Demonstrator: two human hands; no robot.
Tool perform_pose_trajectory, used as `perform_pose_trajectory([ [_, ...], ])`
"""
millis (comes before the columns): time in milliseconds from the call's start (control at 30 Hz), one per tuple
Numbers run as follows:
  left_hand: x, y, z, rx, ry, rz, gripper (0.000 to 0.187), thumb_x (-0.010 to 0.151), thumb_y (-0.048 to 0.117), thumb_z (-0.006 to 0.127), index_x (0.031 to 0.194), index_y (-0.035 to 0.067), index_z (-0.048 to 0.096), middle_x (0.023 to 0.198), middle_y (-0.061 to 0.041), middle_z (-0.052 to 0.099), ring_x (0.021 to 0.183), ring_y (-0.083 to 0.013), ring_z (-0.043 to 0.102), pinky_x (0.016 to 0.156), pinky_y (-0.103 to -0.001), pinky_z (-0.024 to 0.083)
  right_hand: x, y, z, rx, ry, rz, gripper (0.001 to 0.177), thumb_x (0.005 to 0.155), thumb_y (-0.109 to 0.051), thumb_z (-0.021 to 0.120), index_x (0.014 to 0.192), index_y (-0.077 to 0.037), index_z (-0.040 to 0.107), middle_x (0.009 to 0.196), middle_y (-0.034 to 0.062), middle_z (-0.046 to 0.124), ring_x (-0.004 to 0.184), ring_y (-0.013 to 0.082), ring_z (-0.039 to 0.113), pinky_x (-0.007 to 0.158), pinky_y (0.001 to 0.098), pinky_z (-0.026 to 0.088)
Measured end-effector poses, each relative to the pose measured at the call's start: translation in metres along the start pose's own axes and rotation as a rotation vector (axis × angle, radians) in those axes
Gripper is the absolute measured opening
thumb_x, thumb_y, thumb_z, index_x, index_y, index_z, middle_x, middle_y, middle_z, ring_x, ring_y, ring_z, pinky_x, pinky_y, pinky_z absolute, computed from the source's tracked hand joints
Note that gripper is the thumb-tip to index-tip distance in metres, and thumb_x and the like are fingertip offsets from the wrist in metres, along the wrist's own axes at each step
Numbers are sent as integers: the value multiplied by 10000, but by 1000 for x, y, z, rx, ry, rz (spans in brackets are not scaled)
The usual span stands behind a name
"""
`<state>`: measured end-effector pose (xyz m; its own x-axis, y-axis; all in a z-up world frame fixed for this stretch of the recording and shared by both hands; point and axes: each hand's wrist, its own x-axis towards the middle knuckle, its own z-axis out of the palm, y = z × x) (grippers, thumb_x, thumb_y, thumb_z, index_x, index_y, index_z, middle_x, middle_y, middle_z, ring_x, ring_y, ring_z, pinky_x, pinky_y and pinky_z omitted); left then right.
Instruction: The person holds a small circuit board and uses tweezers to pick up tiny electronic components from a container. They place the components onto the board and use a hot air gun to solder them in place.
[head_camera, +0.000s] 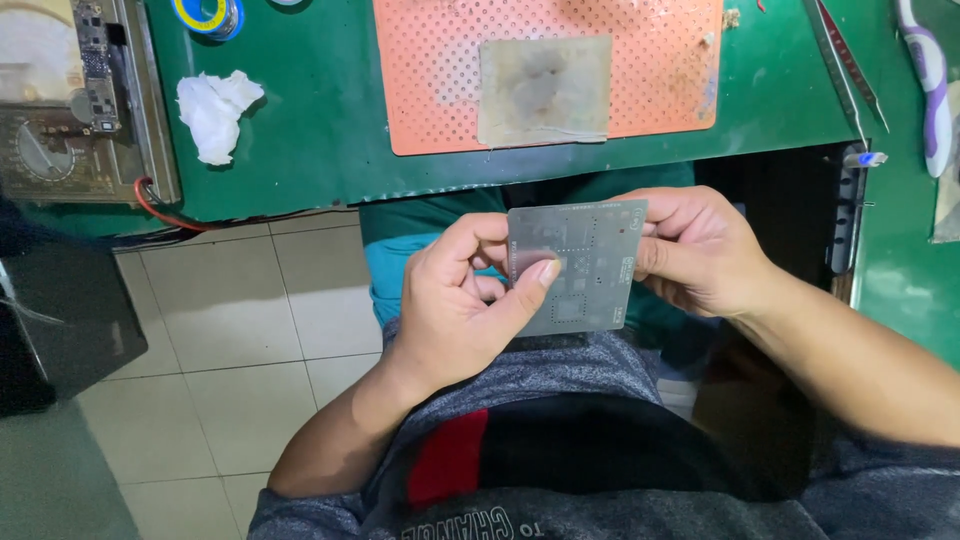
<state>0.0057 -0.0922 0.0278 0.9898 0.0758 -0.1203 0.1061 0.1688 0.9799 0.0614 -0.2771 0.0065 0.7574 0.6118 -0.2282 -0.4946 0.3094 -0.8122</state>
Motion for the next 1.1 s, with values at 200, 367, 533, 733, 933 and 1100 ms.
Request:
perform_pose_trajectory([
  [200,-1,1,-1,-1,-7,-8,187,719,19,652,877,-20,560,654,-120,613,545,-53,511,420,-170,517,0,-2,4,-1,8,0,274,748,18,569,1004,114,552,751,166,647,641,90,566,616,270,524],
  [367,-1,1,-1,5,-5,-5,189,717,18,654,876,-20,559,651,-121,612,544,-55,514,418,-171,518,0,-2,4,-7,7,-2,270,748,20,571,1000,114,554,740,161,645,622,77,552,602,261,524],
  [533,-1,0,-1,3,-3,-2,195,714,22,660,875,-21,559,639,-121,604,538,-61,518,417,-178,522,0,-2,5,-17,14,-3,277,748,17,573,1007,112,553,732,155,642,606,66,545,594,254,525],
  [733,0,2,0,4,-4,-2,192,714,17,658,874,-21,559,628,-121,597,532,-64,515,413,-181,520,0,-2,5,-5,18,0,260,747,28,571,990,119,558,721,162,642,637,86,566,609,271,527],
  [933,-1,0,0,3,7,0,191,715,16,657,871,-23,555,617,-118,590,531,-62,505,406,-179,518,0,-1,3,12,20,3,259,744,39,562,988,125,552,735,183,643,636,115,588,610,293,532],
  [1100,0,-1,-1,24,14,12,184,712,24,657,854,-19,548,568,-119,562,487,-68,500,393,-181,511,0,5,-1,44,29,26,249,741,14,564,969,114,558,752,185,640,615,125,601,587,289,540],
])
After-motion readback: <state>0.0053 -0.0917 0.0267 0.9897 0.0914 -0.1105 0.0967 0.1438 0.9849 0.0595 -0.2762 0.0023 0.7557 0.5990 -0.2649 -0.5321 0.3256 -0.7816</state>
